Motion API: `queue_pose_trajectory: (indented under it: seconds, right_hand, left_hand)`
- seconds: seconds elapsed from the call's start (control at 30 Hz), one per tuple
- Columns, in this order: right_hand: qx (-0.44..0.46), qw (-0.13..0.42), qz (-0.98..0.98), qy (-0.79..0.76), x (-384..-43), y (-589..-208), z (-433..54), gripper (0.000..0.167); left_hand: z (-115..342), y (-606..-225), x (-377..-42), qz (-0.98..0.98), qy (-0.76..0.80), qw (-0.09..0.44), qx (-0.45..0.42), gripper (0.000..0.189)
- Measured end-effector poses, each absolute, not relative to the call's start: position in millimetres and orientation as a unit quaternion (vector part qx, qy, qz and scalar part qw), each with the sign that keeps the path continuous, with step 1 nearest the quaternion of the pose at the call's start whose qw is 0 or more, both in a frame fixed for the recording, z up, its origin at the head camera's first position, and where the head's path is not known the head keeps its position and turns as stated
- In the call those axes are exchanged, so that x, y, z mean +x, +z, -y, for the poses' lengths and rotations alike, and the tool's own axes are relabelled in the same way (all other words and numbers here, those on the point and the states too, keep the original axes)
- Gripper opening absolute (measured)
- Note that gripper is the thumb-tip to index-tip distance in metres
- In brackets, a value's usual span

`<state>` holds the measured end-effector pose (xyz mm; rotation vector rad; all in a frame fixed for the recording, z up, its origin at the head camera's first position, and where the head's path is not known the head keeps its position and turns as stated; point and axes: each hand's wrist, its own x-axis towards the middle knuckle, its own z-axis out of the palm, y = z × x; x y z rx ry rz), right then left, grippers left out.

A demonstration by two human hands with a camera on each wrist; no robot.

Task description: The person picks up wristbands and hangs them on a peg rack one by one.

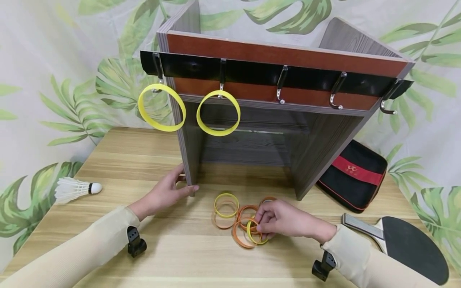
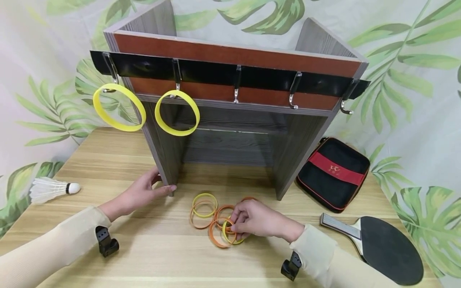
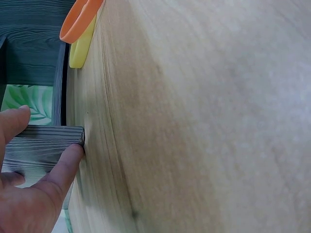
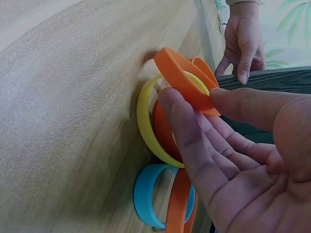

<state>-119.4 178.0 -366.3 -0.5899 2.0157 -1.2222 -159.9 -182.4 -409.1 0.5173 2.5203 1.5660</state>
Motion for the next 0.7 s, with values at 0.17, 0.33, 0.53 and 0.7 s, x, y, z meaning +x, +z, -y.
queue_pose_trajectory:
  seconds: [0.17,0.33,0.53,0.7]
  right_hand:
    - [-0.231,0.355,-0.761,-0.491,-121.1,-368.1,-183.0,0.018]
    - [-0.246,0.351,-0.745,-0.511,-124.8,-366.1,-187.0,0.026]
    - [-0.273,0.312,-0.725,-0.550,-130.1,-355.3,-186.8,0.031]
    - [-0.285,0.259,-0.712,-0.587,-133.5,-338.5,-184.6,0.024]
  left_hand:
    - [182.1,-408.7,-159.8,-0.835,0.519,0.067,0.170,0.075]
    - [181.3,-408.0,-159.5,-0.837,0.517,0.065,0.170,0.076]
    - [180.9,-407.2,-158.9,-0.839,0.514,0.065,0.167,0.076]
    - [180.9,-407.0,-158.8,-0.838,0.515,0.066,0.169,0.077]
